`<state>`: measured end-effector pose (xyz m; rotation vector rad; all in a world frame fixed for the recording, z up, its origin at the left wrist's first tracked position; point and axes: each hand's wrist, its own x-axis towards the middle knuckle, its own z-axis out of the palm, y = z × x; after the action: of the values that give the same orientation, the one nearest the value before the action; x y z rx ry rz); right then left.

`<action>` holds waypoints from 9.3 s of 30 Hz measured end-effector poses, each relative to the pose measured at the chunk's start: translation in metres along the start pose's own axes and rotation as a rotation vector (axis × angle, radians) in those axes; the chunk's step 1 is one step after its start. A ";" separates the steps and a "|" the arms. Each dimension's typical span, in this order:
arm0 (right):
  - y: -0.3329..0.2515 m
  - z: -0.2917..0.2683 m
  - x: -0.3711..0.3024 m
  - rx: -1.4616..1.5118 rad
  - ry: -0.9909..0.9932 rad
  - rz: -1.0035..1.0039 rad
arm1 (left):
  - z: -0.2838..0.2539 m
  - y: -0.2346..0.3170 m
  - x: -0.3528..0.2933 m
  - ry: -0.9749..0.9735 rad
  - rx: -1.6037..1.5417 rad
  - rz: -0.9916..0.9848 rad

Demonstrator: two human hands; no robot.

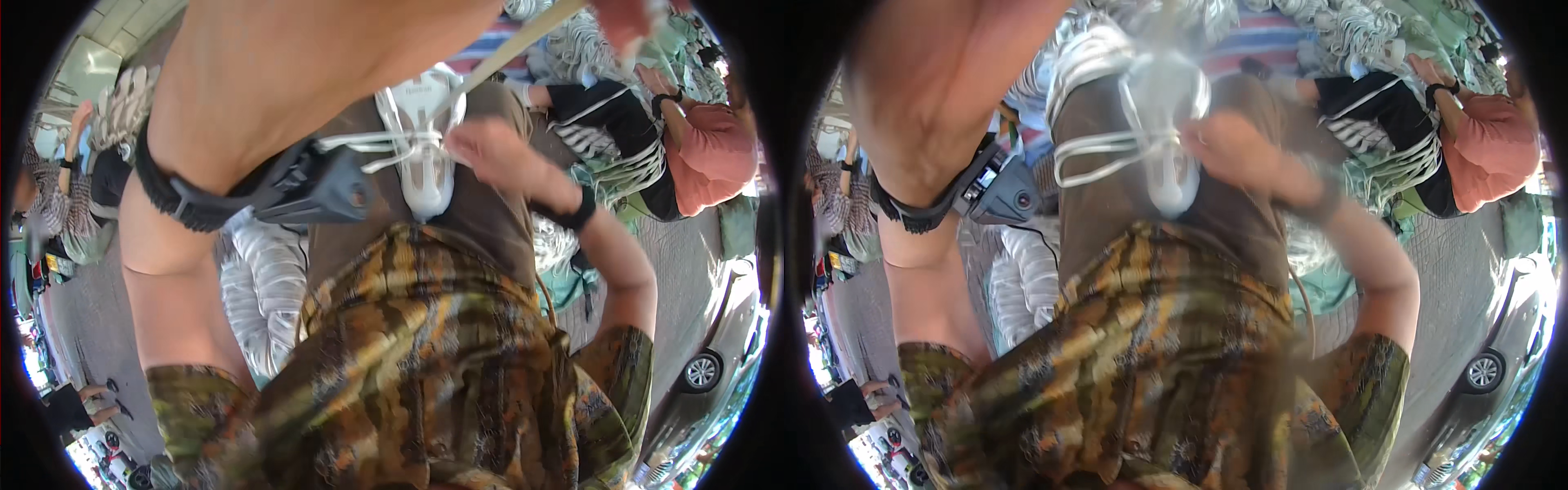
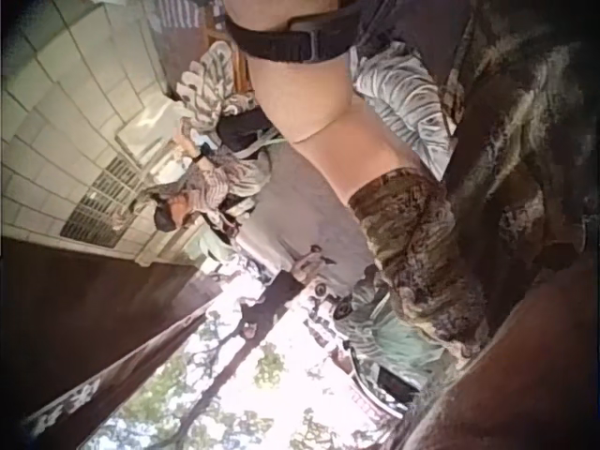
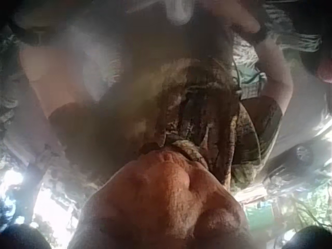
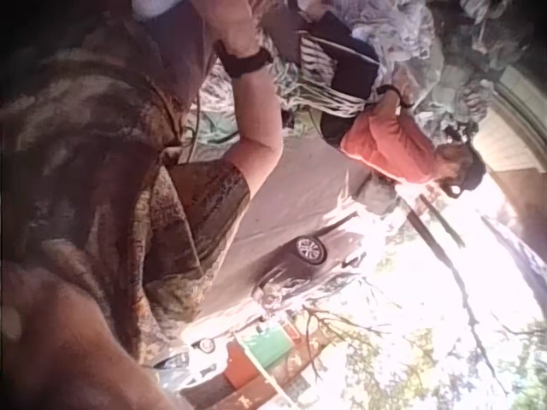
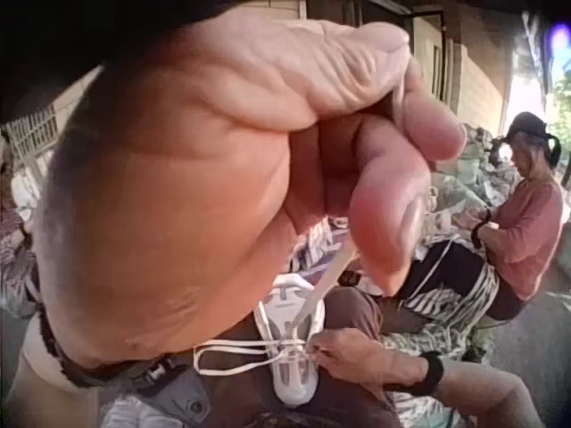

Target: The person sits cross-legged on the ground and repeatedly threads white shoelaces through the eyelets of a white sneaker resting on their lap. They pull the laces tight and adjust the tongue, repeating the lacing process multiple times without completing a final knot.

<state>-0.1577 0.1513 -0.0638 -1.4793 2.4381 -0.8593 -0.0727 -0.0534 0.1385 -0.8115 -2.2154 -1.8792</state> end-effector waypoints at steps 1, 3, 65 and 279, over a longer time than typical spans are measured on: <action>-0.007 0.007 -0.016 -0.309 -0.076 0.109 | -0.012 -0.004 0.013 0.034 0.022 -0.019; -0.002 0.022 -0.029 -0.118 0.065 -0.045 | -0.034 -0.032 0.046 0.057 0.064 -0.081; -0.007 0.013 -0.020 -0.015 0.510 0.117 | -0.144 -0.144 -0.200 0.006 0.409 -0.793; 0.091 -0.119 -0.383 -0.076 1.162 0.927 | -0.252 -0.143 -0.569 0.718 1.680 -1.346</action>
<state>-0.0863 0.5564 -0.0741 0.4947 3.2951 -1.5695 0.2813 -0.4828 -0.1746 1.4959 -2.5481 0.3537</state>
